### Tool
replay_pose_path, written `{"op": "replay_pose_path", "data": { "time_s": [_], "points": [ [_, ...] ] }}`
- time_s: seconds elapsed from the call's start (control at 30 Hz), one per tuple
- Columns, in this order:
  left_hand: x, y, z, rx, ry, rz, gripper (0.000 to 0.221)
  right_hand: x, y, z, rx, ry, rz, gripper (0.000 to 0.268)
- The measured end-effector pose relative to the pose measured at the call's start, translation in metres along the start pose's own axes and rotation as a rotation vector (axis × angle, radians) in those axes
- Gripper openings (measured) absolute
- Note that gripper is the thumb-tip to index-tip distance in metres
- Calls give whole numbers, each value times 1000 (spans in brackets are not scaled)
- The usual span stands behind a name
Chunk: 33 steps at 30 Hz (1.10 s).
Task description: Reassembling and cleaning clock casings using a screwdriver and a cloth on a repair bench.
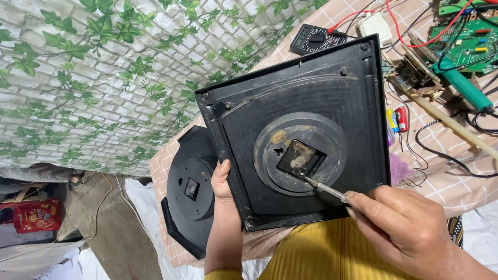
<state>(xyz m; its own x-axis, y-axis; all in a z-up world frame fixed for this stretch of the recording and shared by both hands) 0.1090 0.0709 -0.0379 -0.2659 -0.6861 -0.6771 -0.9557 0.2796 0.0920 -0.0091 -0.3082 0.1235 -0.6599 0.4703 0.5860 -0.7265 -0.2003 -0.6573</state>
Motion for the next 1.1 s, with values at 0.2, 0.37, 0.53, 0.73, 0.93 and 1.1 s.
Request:
{"op": "replay_pose_path", "data": {
  "time_s": [0.2, 0.37, 0.53, 0.73, 0.93, 1.1],
  "points": [
    [3, -5, 1, -18, -19, 14, 46, -2, 2, -11, 53, 135, -7, 14],
    [5, -3, 13, -26, -1, 23, 44, 0, 2, -15, 82, 160, 11, 15],
    [7, -6, 31, -24, -40, 16, 49, 8, 0, -17, 66, 232, 53, 13],
    [14, -9, 36, -15, -4, 55, 49, 26, -6, -20, 90, 516, 145, 6],
    [19, -10, 42, -12, 34, 83, 49, 11, -4, -6, 56, 275, 0, 4],
    [25, -11, 50, -11, 64, 109, 49, 14, -8, 8, 30, 285, -25, 4]
  ]
}}
Point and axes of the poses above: each hand's wrist, its own y-axis away from the middle knuckle, its own z-axis out of the back of the hand, x = y × z, the point moved 9 cm from there along -y, towards the middle knuckle, and after that the axes turned 6 degrees about z, right-handed, at the moved point
